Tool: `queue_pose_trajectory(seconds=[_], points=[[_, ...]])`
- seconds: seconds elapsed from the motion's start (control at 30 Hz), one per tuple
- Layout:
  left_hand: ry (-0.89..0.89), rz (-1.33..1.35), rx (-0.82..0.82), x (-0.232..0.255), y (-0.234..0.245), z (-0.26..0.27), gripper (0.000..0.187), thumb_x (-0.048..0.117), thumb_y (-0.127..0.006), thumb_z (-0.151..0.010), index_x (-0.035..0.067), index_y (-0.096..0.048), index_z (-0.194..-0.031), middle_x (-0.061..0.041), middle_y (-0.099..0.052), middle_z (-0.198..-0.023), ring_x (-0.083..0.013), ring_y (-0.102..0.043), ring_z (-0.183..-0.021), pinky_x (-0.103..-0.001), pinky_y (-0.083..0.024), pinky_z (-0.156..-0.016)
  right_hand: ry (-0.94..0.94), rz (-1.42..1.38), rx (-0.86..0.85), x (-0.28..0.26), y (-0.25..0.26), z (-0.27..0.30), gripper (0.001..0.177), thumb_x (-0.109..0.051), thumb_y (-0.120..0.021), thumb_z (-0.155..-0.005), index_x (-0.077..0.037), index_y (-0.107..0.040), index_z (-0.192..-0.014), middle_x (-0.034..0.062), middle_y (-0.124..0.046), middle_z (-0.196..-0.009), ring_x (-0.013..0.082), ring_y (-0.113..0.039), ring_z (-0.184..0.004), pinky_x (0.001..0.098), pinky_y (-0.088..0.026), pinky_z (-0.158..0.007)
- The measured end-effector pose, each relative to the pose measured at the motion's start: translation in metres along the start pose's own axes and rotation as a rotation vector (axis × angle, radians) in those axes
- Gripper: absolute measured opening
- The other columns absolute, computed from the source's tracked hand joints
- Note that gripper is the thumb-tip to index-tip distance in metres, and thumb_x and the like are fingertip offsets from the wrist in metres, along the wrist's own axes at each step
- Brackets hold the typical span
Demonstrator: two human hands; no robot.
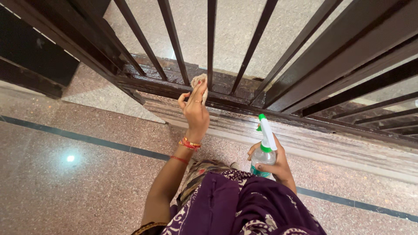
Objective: The person cleans the bars and frame of a metal gate by hand using a cloth and a spray bottle.
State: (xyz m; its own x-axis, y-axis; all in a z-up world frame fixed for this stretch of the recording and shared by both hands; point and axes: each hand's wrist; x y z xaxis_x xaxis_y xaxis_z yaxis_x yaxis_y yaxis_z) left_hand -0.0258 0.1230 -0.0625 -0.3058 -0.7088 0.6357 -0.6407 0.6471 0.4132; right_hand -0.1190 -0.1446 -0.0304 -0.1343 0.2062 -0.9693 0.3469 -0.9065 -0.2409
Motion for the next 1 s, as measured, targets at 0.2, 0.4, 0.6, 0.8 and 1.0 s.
queue_pose_trajectory(seconds=[0.2, 0.4, 0.6, 0.8, 1.0], points=[[0.17, 0.378, 0.057, 0.0, 0.01, 0.021, 0.035, -0.007, -0.05, -0.105, 0.003, -0.066, -0.134, -0.012, -0.069, -0.135, -0.0297, -0.064, -0.13, -0.039, -0.049, -0.116, -0.007, 0.02, -0.025, -0.005, 0.007, -0.004, 0.112, -0.003, -0.081, -0.054, -0.003, -0.034, -0.156, 0.0178, -0.073, -0.095, 0.0261, -0.073, -0.086, 0.0396, -0.056, -0.084], [0.373, 0.519, 0.073, 0.009, 0.001, 0.043, 0.035, 0.002, -0.044, -0.109, 0.007, -0.059, -0.141, -0.011, -0.055, -0.152, -0.0267, -0.046, -0.148, -0.041, -0.042, -0.117, -0.018, 0.031, -0.034, -0.006, 0.013, -0.003, 0.113, -0.003, -0.079, -0.053, -0.002, -0.034, -0.157, 0.0178, -0.073, -0.094, 0.0264, -0.072, -0.085, 0.0407, -0.056, -0.084], [-0.14, -0.076, -0.238, 0.004, -0.043, 0.05, 0.047, 0.003, -0.038, -0.104, 0.01, -0.055, -0.147, -0.006, -0.054, -0.154, -0.0196, -0.04, -0.151, -0.059, -0.014, -0.128, 0.005, -0.026, -0.037, 0.003, 0.022, -0.005, 0.103, -0.004, -0.08, -0.057, 0.0, -0.037, -0.151, 0.018, -0.073, -0.094, 0.028, -0.073, -0.086, 0.0428, -0.059, -0.082], [-0.222, 0.06, -0.397, 0.015, -0.061, 0.052, 0.045, 0.003, -0.047, -0.101, 0.005, -0.058, -0.145, -0.011, -0.054, -0.153, -0.0245, -0.043, -0.15, -0.056, -0.02, -0.131, -0.026, -0.027, 0.011, 0.019, 0.025, 0.002, 0.082, -0.007, -0.081, -0.06, 0.011, -0.051, -0.134, 0.0192, -0.072, -0.1, 0.0299, -0.073, -0.091, 0.0432, -0.06, -0.084], [-0.299, -0.112, -0.309, -0.018, -0.04, 0.029, 0.043, 0.003, -0.05, -0.097, 0.01, -0.065, -0.137, -0.01, -0.058, -0.149, -0.0246, -0.046, -0.146, -0.057, -0.02, -0.126, -0.026, -0.032, 0.026, 0.018, 0.006, -0.009, 0.093, -0.01, -0.081, -0.059, 0.006, -0.045, -0.142, 0.0174, -0.072, -0.097, 0.0278, -0.073, -0.089, 0.0409, -0.059, -0.081]])
Point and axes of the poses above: each hand's wrist, its own z-axis away from the middle knuckle, its own y-axis out of the back of the hand, x = y × z
